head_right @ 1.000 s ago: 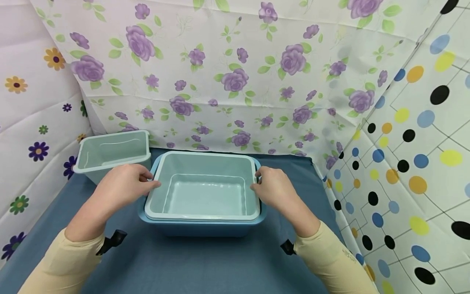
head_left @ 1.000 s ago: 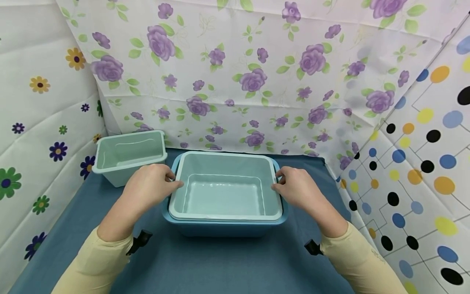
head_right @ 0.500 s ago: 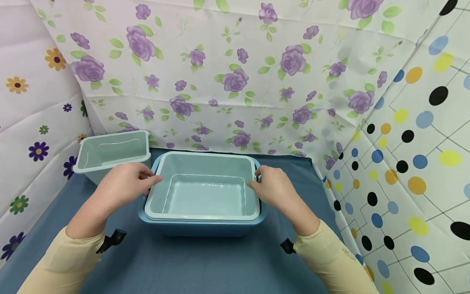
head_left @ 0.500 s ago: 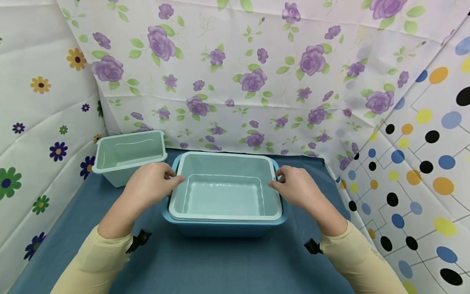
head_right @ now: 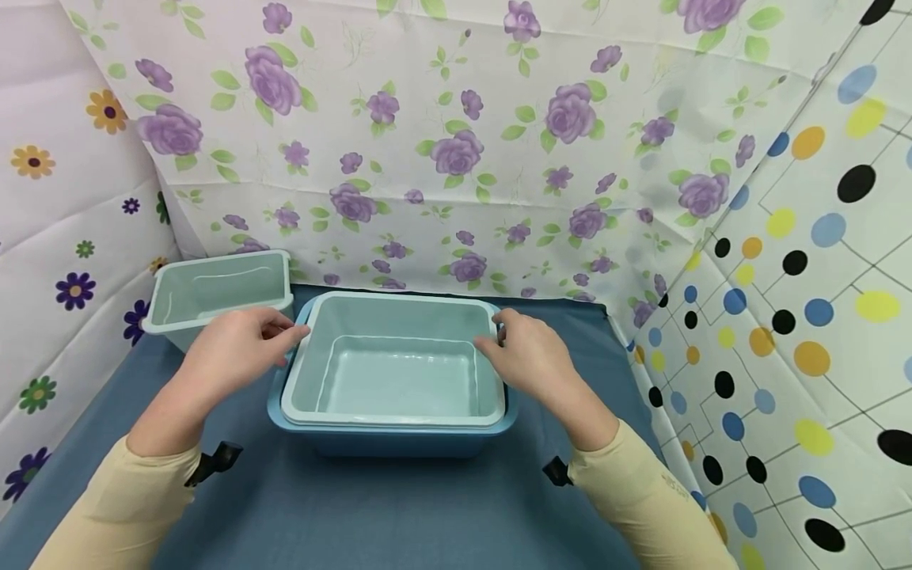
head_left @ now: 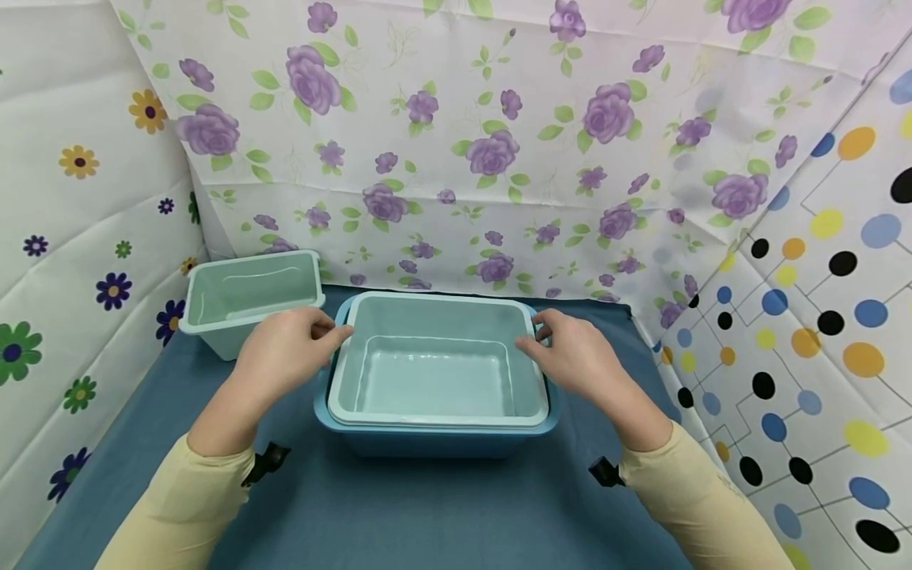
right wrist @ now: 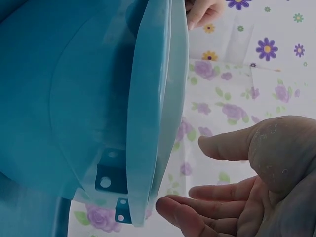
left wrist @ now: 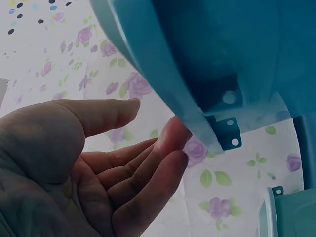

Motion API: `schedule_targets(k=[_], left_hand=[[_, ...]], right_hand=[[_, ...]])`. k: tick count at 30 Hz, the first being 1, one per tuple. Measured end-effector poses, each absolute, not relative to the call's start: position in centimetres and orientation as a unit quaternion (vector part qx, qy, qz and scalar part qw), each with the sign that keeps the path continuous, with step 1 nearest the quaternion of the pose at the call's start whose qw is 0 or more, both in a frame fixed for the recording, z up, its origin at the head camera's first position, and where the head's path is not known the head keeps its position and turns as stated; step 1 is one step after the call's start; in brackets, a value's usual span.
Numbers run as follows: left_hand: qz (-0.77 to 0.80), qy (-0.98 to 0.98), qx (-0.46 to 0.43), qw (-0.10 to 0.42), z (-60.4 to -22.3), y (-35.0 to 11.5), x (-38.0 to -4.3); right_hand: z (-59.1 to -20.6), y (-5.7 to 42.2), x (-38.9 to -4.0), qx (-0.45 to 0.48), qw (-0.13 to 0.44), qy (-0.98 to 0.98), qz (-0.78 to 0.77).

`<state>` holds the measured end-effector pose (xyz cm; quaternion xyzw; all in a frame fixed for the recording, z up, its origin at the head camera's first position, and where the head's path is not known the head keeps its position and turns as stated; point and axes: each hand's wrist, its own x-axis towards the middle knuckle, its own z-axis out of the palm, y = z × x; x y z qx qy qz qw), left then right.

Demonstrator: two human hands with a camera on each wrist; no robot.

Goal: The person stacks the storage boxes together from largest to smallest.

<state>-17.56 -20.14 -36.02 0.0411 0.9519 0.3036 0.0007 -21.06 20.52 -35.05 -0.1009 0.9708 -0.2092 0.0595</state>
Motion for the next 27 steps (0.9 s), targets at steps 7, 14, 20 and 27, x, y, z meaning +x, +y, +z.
schedule_targets(k=[7,14,20,27], left_hand=[[0.293,0.955,0.024,-0.024,-36.4,-20.4,-17.7],[0.303,0.953,0.001,-0.03,-36.8,-20.7,-18.2],[0.315,0.948,-0.012,-0.036,-37.2,-21.2,-18.5],[0.328,0.943,-0.033,-0.045,-37.9,-22.1,-18.7]], right_hand=[[-35.5,19.9,-21.4,-0.138,0.041,0.96,-0.238],[-35.6,19.4,-21.7,-0.173,0.053,0.945,-0.272],[-35.2,19.1,-22.3,-0.192,0.085,0.932,-0.296],[-34.8,18.5,-23.1,-0.212,0.111,0.919,-0.314]])
